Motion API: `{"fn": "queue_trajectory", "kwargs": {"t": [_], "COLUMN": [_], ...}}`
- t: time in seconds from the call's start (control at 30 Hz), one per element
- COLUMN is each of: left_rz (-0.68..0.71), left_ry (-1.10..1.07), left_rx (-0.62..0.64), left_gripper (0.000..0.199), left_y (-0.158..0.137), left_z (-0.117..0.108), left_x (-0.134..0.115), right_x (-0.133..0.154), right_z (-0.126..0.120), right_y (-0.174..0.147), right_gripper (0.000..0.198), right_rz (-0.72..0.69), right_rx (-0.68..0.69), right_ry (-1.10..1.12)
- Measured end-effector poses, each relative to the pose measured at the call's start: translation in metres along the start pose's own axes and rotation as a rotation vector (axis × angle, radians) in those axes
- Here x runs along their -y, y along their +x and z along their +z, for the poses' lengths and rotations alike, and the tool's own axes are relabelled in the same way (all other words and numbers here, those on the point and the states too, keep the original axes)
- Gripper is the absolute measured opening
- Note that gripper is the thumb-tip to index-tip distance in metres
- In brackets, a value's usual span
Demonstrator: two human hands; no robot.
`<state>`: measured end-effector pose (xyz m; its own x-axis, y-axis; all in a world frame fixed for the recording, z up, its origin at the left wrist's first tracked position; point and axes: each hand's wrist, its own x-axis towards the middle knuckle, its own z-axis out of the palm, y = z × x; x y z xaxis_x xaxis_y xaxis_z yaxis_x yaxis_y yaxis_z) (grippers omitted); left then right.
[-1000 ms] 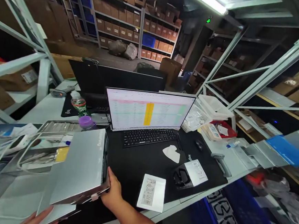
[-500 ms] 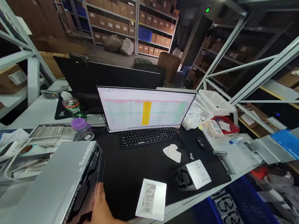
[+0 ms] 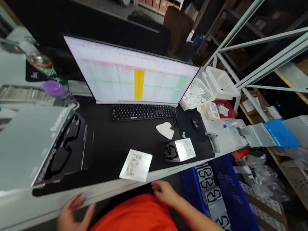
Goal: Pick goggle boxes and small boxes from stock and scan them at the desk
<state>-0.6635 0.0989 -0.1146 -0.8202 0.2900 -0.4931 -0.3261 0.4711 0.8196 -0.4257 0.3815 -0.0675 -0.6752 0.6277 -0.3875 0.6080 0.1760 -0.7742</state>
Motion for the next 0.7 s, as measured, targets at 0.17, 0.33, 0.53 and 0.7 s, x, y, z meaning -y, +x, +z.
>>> {"fn": "queue_trajectory", "kwargs": {"t": [0.17,0.33,0.53,0.7], "left_rz": [0.556,0.64,0.752,0.926], "left_ry": [0.147,0.168,0.292,0.669], "left_rx": [0.309,0.295,0.205,0.256], "left_gripper": [0.121,0.141,0.14,0.139], "left_y": [-0.002,0.0,-0.024,-0.019], "left_z": [0.079,0.104,0.095,0.096], "left_x": [-0.07,-0.099,-0.139,-0.176], "right_x": [-0.033,-0.076,-0.105,-0.103], "right_z": [-0.063,-0.108,-0.166,-0.197], "right_y": [-0.012,-0.005,0.03,0.077], "right_gripper": [0.043,0.053,0.063,0.052], "right_rz": [0.067,0.087,0.113,-0.004], "right_rx": [0.011,0.035,-0.093,-0.055], "right_ry": [-0.061,-0.191,-0.283,-0.399]}}
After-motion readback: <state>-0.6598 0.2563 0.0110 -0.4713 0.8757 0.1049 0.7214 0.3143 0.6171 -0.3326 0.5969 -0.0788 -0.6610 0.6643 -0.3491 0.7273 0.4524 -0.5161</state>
